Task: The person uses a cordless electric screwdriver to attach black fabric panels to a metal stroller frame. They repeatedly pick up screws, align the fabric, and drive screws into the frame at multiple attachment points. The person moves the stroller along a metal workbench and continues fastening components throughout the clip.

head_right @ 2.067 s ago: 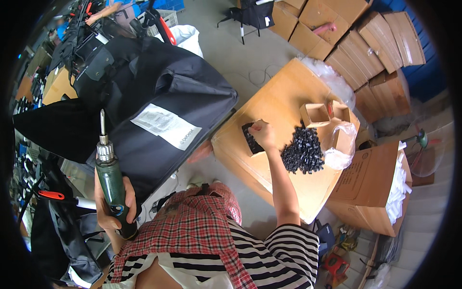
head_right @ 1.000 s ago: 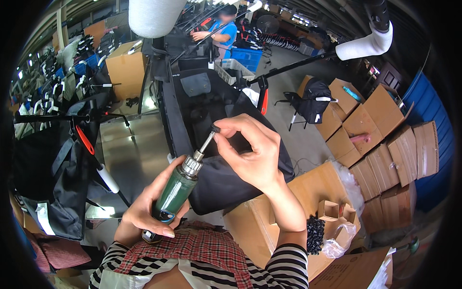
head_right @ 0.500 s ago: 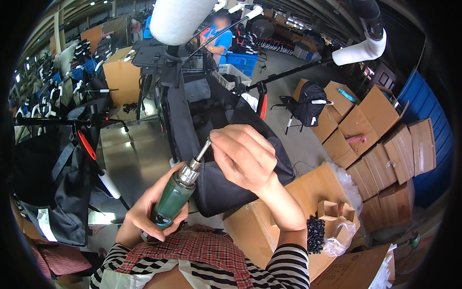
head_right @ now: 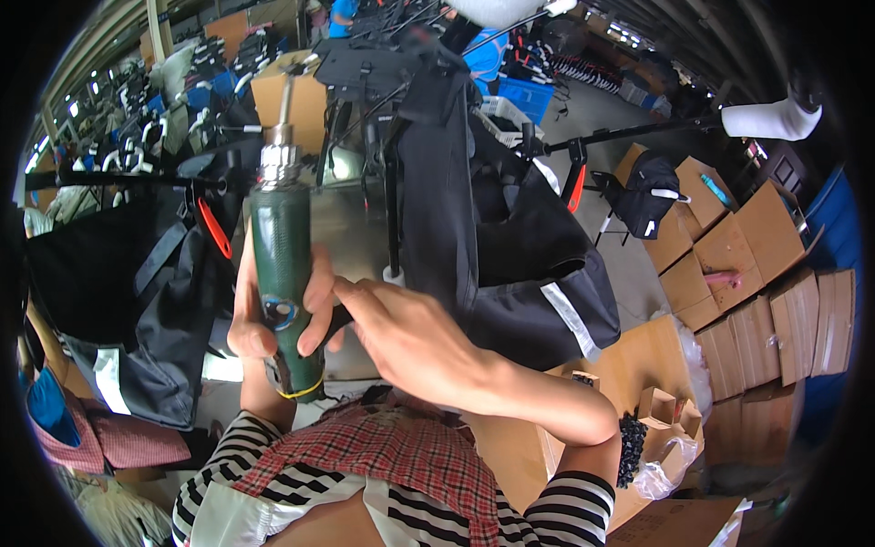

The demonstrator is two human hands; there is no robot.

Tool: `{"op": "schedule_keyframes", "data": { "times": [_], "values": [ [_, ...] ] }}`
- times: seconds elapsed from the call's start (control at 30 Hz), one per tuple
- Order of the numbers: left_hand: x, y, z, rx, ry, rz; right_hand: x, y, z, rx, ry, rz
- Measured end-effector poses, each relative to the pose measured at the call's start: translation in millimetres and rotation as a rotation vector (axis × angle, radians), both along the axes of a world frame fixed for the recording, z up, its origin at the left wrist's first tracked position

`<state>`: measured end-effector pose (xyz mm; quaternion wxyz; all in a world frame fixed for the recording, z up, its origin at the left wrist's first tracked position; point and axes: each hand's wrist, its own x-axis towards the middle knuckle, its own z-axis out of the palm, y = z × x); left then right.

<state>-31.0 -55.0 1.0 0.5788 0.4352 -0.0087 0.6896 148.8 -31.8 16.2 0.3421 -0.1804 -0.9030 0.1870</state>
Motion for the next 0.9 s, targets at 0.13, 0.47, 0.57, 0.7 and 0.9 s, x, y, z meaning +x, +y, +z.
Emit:
{"op": "schedule_keyframes", "data": {
  "times": [0.13, 0.47, 0.57, 0.7, 0.9],
  "values": [
    [-23.1, 2.2, -5.0, 0.014, -0.019, -0.039, -12.8, 32.5, 30.8, -0.102, 0.32, -0.078],
    [-28.5, 24.9, -28.7, 0.036, 0.027, -0.085, -8.7, 100.8, 19.8, 0.576, -0.144, -0.69],
    [-21.1, 33.1, -29.6, 0.018, 0.07, -0.068, 1.6, 142.5, 34.2, 0.627, 0.069, -0.665],
    [-7.9, 38.7, -24.9, 0.016, 0.103, -0.009, -1.6, 161.8, 53.2, 0.327, 0.407, -0.316],
    [5.1, 41.3, -21.5, -0.003, 0.158, 0.159, 13.0, 187.3, 82.1, 0.102, 0.203, 0.161]
  ]
}}
